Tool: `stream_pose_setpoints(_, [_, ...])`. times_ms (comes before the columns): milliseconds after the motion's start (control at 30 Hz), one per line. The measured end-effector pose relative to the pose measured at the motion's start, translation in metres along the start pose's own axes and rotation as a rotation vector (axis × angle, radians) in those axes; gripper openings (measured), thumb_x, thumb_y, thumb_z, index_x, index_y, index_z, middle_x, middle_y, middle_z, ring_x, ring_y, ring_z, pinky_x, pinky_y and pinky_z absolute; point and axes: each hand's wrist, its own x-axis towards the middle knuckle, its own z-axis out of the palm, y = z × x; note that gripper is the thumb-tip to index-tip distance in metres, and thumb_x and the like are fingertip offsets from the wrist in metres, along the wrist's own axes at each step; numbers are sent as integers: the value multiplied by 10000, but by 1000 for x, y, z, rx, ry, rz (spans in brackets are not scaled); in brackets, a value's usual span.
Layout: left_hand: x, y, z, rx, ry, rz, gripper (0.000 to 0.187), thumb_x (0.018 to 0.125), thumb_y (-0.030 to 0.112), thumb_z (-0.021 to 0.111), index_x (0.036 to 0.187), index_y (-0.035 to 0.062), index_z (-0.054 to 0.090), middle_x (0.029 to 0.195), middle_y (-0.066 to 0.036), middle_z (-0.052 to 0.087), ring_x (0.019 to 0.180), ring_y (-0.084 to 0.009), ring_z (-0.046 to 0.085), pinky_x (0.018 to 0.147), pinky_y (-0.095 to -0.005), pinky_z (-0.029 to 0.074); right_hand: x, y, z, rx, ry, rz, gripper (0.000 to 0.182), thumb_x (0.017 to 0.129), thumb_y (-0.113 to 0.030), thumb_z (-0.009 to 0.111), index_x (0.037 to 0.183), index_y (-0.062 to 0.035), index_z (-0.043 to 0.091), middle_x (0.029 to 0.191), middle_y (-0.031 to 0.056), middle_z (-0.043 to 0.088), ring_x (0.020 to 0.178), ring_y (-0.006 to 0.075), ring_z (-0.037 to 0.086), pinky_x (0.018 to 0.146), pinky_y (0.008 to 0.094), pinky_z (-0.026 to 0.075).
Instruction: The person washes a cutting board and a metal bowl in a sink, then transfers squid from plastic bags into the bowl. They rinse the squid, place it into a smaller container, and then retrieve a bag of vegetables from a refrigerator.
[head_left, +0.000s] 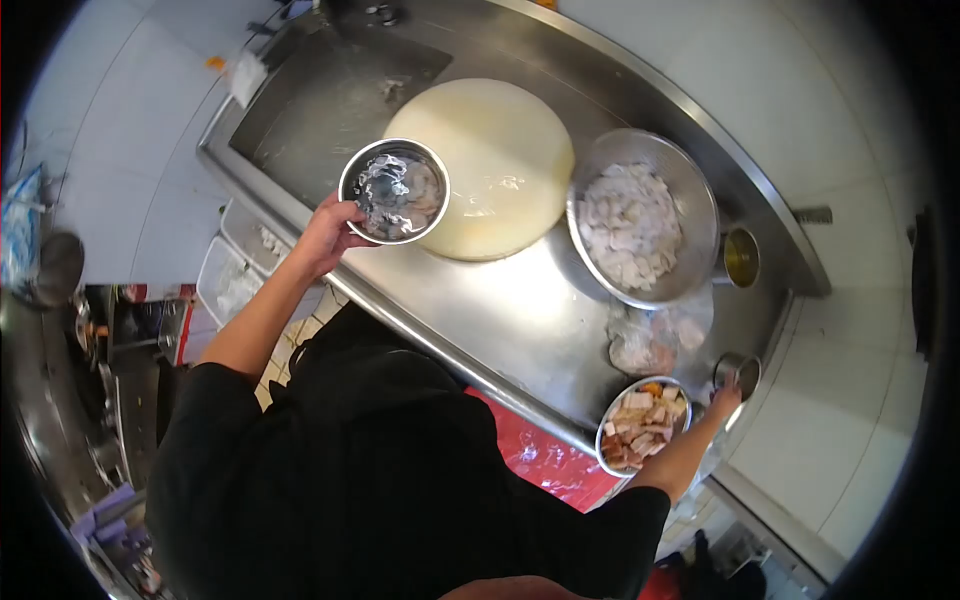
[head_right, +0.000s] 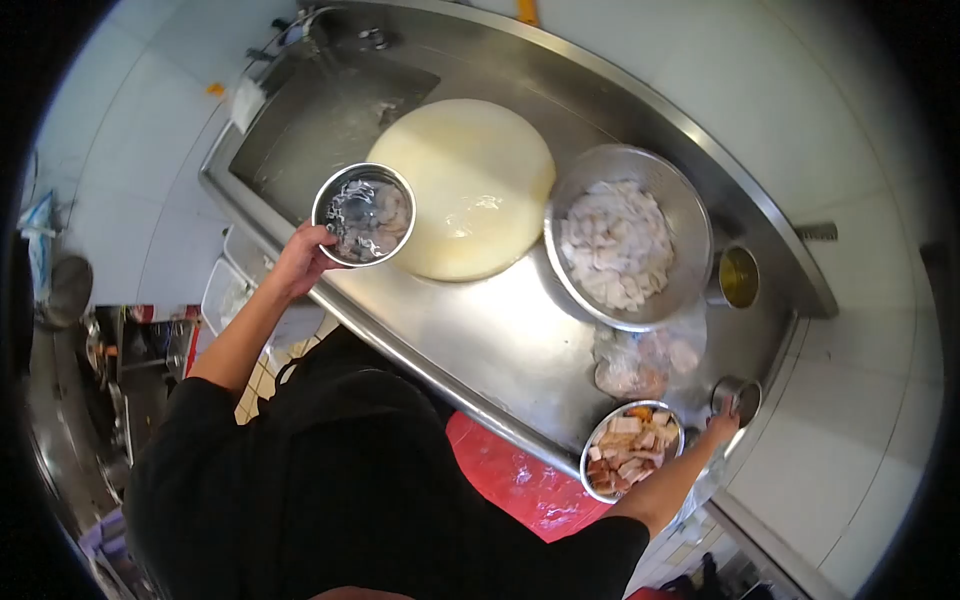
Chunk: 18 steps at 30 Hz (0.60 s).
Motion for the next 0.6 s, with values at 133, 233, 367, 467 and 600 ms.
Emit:
stream_pose_setpoints(133, [-12,-3,-56,-1,102,-27,500,764,64,463,1259,-6,442,1075,-167,617,837,-256,681,725,-401,607,18,19,-6,-113,365,-192,561,741,-471,768,928,53,689,883,127,708,781,258,617,750,376,480])
stream_pose_setpoints(233, [-5,-25,-93,-22,183,-50,489,766,70,473,1251,11,459,1019,-153,630,795,-263,683,683,-396,606,-61,-61,-6,-234,390,-252,594,748,-517,748,887,58,682,904,205,681,762,329,601,737,423,468])
stream_pose_setpoints(367, [19,-50,-122,-49,216,-151,495,743,17,499,1238,20,484,954,-117,604,750,-237,665,593,-375,613,-138,-135,10,-115,282,-405,411,796,-360,749,850,38,664,815,123,658,733,232,573,708,349,468])
stream_pose_setpoints(467, [46,-70,-140,69,237,-184,411,739,32,519,1145,3,570,884,-93,598,684,-209,631,563,-353,597,-208,-192,53,178,24,-476,235,812,-192,750,813,8,627,747,28,587,715,133,506,668,269,423])
stream_pose_setpoints(600, [71,-71,-157,480,240,-170,290,733,73,560,985,-22,669,757,-86,636,671,-186,620,527,-332,536,-304,-260,135,284,-320,-646,145,794,-68,744,800,-32,603,724,-25,556,671,61,469,612,202,374])
